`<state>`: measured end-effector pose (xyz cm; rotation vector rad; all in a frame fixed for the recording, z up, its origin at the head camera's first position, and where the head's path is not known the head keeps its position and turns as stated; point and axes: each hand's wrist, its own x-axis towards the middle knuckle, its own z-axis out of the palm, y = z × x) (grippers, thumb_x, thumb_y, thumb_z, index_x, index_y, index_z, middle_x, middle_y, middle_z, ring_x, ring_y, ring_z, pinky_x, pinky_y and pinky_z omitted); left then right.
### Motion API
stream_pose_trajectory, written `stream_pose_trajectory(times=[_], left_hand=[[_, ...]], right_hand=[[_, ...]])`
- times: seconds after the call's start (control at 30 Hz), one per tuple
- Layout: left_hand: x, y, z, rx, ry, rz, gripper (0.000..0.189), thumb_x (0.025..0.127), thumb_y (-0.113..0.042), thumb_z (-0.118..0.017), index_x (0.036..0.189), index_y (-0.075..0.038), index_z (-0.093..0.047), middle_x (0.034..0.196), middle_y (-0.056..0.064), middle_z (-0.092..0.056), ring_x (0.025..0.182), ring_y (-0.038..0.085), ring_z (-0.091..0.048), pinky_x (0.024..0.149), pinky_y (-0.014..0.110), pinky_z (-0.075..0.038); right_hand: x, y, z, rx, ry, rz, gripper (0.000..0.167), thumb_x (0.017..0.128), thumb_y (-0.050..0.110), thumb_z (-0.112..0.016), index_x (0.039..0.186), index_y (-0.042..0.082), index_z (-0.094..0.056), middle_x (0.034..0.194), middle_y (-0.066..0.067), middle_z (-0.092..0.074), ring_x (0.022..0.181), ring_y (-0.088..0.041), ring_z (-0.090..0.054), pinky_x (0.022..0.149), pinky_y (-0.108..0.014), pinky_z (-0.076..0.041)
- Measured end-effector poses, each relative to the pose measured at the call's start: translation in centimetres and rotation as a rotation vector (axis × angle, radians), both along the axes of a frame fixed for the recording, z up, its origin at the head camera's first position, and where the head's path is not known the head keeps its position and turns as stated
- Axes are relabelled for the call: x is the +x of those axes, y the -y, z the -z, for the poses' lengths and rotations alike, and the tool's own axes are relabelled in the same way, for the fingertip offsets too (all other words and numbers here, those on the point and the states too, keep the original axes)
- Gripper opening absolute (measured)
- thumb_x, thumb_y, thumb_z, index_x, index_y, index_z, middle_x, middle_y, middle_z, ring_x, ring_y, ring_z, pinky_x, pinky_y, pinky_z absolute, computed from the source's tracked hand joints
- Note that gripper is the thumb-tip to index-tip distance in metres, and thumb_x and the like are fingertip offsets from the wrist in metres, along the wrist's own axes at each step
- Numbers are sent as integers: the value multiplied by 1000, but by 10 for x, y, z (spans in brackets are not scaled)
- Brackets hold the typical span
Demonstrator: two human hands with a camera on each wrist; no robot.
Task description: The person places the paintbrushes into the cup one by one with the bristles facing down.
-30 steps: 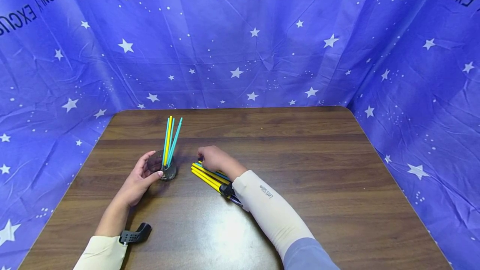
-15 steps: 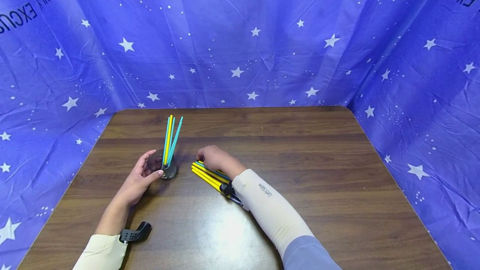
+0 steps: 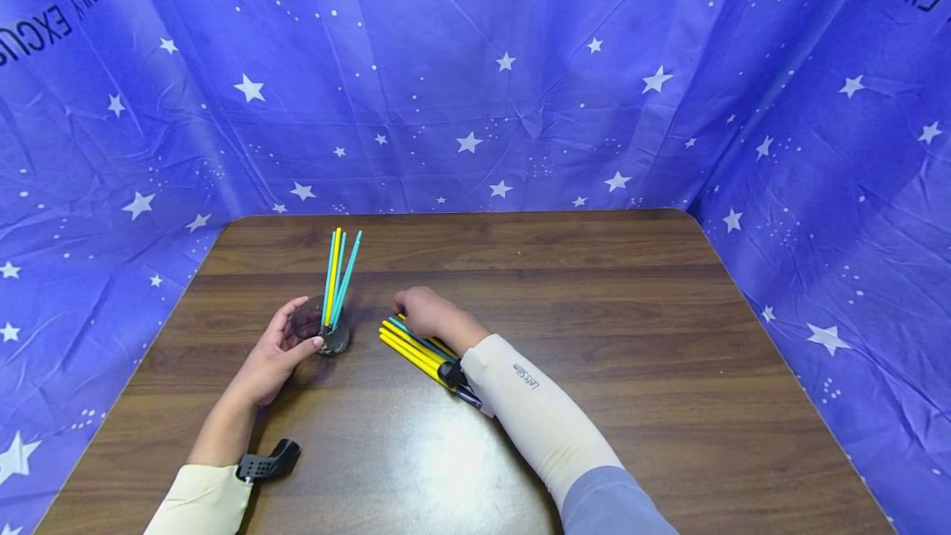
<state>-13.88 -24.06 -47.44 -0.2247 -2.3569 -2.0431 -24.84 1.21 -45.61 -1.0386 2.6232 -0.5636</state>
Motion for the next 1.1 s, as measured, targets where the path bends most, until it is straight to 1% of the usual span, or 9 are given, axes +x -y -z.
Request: stream_pose_trajectory(times=[0.13,0.27,0.43,0.5,0.67,0.73,0.8,0.97,1.1], left_hand=[[0,0,0,-3,0,1,71,92,7,-61,150,5,-20,141,32,-42,120,21,-49,93,14,-42],[0,1,2,-11,-4,1,71,92,6,-61,150,5,-21,141,32,-42,122,24,-47,94,15,-41],[-1,2,2,-19,-10,3,71,92,5,-62,149,6,-20,142,32,-41,123,23,-47,97,17,-41],[-2,1,2,-20,-11,3,72,92,4,-63,150,6,-20,142,33,-40,124,25,-46,97,17,-41],[-1,0,1,-16,-2,-1,72,92,5,-62,150,5,-20,143,32,-40,127,36,-43,96,16,-41],[-1,-1,1,-12,0,-1,71,92,5,-62,150,5,-20,142,32,-40,127,37,-43,95,15,-41],[-1,-1,0,-12,0,0,71,92,6,-62,150,5,-20,142,33,-41,126,35,-44,94,14,-41],[-1,-1,0,-6,4,-3,72,92,6,-62,150,5,-20,141,33,-41,121,21,-48,93,14,-42],[-1,0,0,-3,3,0,72,92,5,-62,150,5,-19,141,33,-41,120,17,-49,93,14,-42]], right_hand=[[1,-1,-1,-2,7,-4,19,86,-1,-63,102,8,-68,82,-2,-61,78,-14,-52,72,-26,-45],[1,-1,-2,-8,9,-12,19,86,-2,-63,102,8,-69,82,-2,-60,78,-14,-52,72,-26,-45],[0,-1,-4,-15,12,-19,17,86,-3,-64,99,8,-68,79,0,-58,76,-14,-51,70,-25,-43],[1,-1,-5,-15,12,-29,16,87,-3,-64,98,8,-68,78,2,-56,76,-14,-51,69,-25,-43],[1,-3,-10,-8,8,-46,15,86,-3,-64,96,7,-68,75,4,-53,74,-14,-51,68,-25,-42],[0,-4,-12,-6,8,-45,14,86,-3,-63,96,7,-67,75,4,-53,74,-13,-51,68,-25,-42],[-1,-5,-13,-7,9,-41,14,87,-3,-63,96,7,-66,75,4,-53,74,-13,-51,68,-25,-42],[-3,-8,-19,-24,6,-30,12,90,-1,-63,99,7,-64,77,3,-55,75,-13,-51,70,-26,-43],[-3,-10,-25,-51,11,-24,13,92,0,-62,103,6,-64,83,0,-61,78,-14,-55,74,-27,-46]])
